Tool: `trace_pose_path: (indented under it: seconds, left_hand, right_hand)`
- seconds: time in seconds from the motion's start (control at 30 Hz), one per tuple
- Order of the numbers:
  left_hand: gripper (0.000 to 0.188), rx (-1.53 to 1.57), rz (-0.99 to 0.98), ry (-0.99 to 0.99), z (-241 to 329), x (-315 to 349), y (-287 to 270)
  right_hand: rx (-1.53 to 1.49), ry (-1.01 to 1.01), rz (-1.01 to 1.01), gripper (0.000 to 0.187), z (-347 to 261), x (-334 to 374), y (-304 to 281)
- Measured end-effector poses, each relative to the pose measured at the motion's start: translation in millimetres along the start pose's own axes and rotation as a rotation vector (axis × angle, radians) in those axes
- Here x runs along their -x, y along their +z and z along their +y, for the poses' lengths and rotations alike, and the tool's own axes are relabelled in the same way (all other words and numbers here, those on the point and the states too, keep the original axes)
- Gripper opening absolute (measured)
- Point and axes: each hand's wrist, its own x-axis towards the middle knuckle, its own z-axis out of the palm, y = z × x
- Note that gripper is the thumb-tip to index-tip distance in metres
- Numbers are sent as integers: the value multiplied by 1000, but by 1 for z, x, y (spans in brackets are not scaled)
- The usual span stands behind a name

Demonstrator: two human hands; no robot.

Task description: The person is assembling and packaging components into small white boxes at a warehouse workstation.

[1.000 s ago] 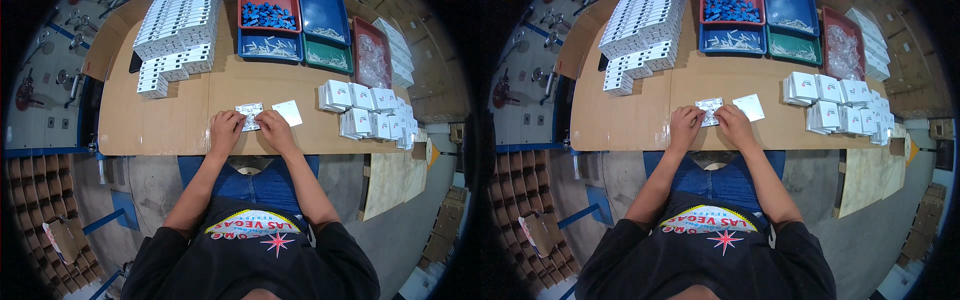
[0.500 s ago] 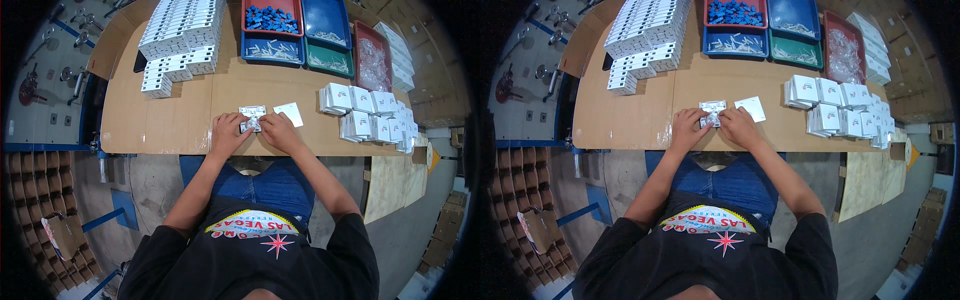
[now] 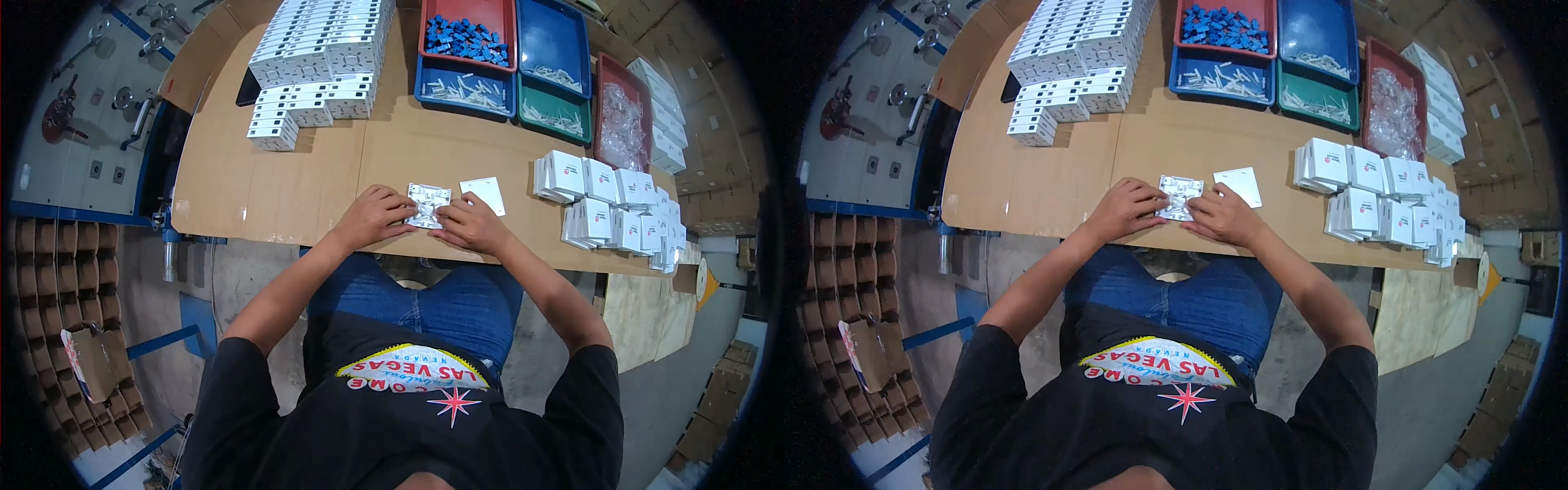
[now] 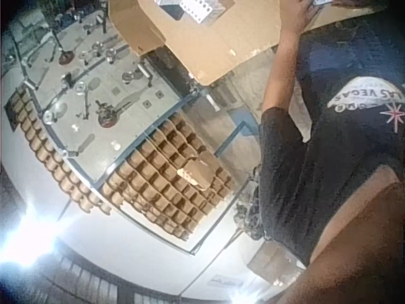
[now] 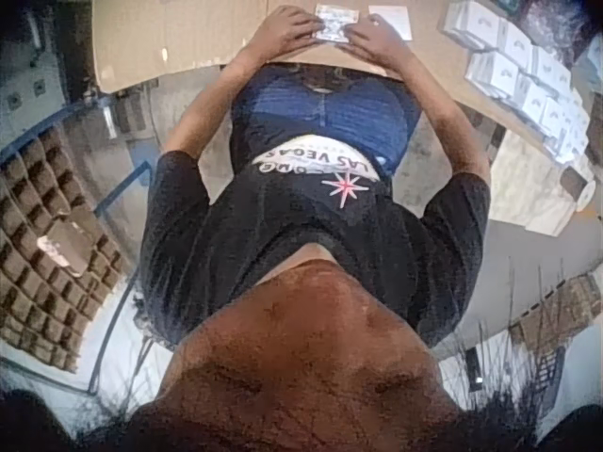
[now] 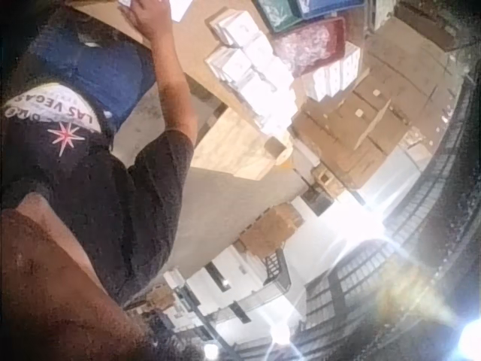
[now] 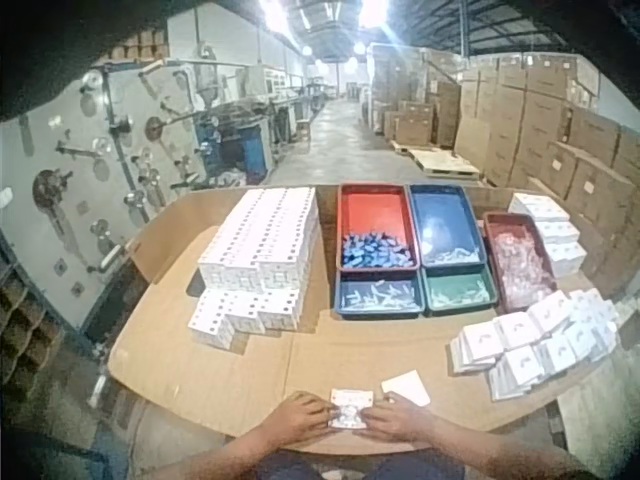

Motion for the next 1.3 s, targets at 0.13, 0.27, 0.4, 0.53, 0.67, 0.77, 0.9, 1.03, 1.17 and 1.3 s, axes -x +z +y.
trace_pose_path:
  seconds: [0.13, 0.27, 0.4, 0.53, 0.67, 0.77, 0.9, 1.03, 1.17, 1.3]
  left_hand:
    - [33, 3, -2, 29, -1, 2, 0]
    - [34, 34, -32, 38, 1, -2, -4]
    - [48, 106, -43, -140, 7, 0, -2]
    - [70, 198, 55, -264, 11, -11, -1]
    - [96, 92, 37, -297, 4, -29, -2]
    - [96, 9, -36, -318, -6, -32, 6]
    - [103, 37, -15, -400, -5, -34, 2]
    - [108, -34, -77, -408, -2, -35, 2]
    - [108, -61, -71, -436, -1, -41, 1]
    - [105, -38, -105, -459, -5, -43, -1]
  right_hand:
    - [38, -16, 31, 24, -6, 1, -4]
    - [61, -14, -5, 23, -2, 7, -1]
    - [42, -21, -23, 22, -1, 4, -5]
    - [47, 26, 0, 21, 6, 4, -7]
    - [114, 178, 15, 25, 10, 9, -5]
    - [102, 253, 38, 29, 9, 11, -5]
    - [87, 350, 103, 27, 5, -8, -23]
    - [83, 545, 216, 20, 51, -37, -38]
    - [-103, 946, 306, 19, 124, -72, -42]
    - [-72, 955, 419, 20, 189, -119, -30]
